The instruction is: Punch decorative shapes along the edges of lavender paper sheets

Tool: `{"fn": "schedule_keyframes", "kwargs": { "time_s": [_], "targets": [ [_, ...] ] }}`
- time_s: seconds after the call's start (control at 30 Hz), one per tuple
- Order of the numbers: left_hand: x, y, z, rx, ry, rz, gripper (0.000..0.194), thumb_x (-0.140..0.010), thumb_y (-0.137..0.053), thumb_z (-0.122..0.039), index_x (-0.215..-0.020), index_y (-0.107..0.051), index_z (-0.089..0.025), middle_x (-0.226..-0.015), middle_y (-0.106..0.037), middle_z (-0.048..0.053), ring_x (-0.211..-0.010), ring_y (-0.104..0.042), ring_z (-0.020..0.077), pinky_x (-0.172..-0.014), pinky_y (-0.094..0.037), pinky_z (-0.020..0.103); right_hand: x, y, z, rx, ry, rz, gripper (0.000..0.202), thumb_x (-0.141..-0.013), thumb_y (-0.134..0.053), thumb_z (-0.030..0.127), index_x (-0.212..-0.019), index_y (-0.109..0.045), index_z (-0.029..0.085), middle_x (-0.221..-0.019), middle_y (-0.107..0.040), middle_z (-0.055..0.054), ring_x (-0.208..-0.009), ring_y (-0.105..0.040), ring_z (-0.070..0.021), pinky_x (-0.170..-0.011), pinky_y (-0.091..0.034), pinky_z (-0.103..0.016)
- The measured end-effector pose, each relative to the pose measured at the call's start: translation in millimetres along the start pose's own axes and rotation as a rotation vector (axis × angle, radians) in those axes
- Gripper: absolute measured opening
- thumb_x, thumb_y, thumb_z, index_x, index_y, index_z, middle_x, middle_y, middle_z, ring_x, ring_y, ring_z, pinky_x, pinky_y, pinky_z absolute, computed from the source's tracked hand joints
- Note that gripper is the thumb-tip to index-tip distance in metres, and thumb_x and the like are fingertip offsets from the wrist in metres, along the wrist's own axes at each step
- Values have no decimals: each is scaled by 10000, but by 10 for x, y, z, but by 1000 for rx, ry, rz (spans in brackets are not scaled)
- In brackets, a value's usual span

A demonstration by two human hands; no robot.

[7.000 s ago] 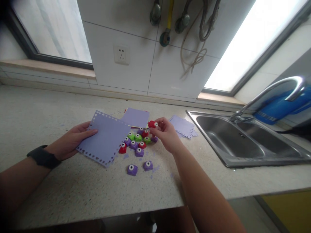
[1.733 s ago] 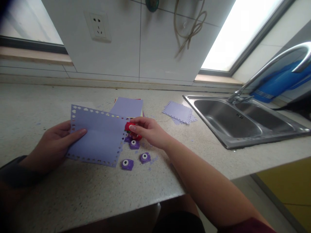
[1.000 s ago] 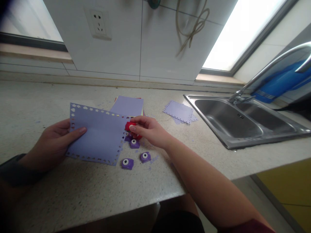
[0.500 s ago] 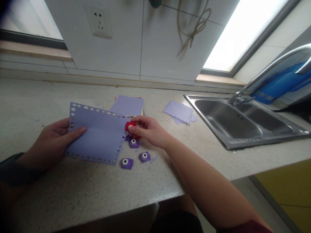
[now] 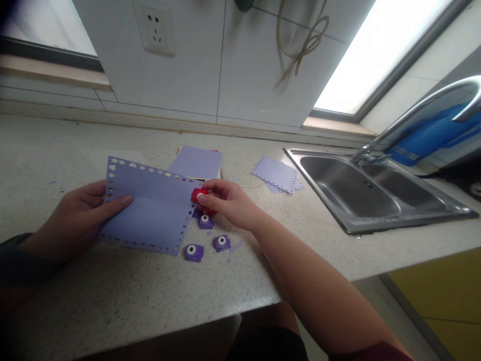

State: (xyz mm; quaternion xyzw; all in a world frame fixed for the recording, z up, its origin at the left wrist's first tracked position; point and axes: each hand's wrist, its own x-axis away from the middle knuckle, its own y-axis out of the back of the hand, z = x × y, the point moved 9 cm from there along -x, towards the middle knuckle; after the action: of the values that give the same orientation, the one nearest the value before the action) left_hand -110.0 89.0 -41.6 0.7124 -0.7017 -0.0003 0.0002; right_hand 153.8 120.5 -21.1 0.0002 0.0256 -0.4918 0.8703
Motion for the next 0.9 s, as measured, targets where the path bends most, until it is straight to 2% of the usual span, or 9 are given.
{"fn": "schedule_keyframes", "kwargs": {
  "time_s": [0.23,0.7,0.9],
  "targets": [
    [0,-9,-2,32,6,0,334,-809,-891,-362,-1084,-784,-204,-980,-849,66,-739,-782,188,-649,-646,269,8,5,4,-2,-6,4,311,-857,-851,394,-1038,-710,184,-830,-730,-14,-691,-649,-116,-659,-552,-277],
    [-10,-3,15,58,-31,6,324,-821,-892,-363,-1077,-775,-202,-942,-846,34,-723,-778,139,-631,-636,197,12,10,15,-61,10,9,293,-850,-859,359,-1036,-727,176,-820,-726,-6,-690,-640,-109,-657,-537,-269],
    [-10,3,12,71,-28,9,328,-813,-898,-351,-1083,-779,-206,-946,-847,34,-729,-786,148,-650,-651,221,13,15,14,-60,8,5,288,-847,-863,348,-1038,-731,177,-848,-740,-13,-699,-655,-108,-665,-551,-265]
  ]
}}
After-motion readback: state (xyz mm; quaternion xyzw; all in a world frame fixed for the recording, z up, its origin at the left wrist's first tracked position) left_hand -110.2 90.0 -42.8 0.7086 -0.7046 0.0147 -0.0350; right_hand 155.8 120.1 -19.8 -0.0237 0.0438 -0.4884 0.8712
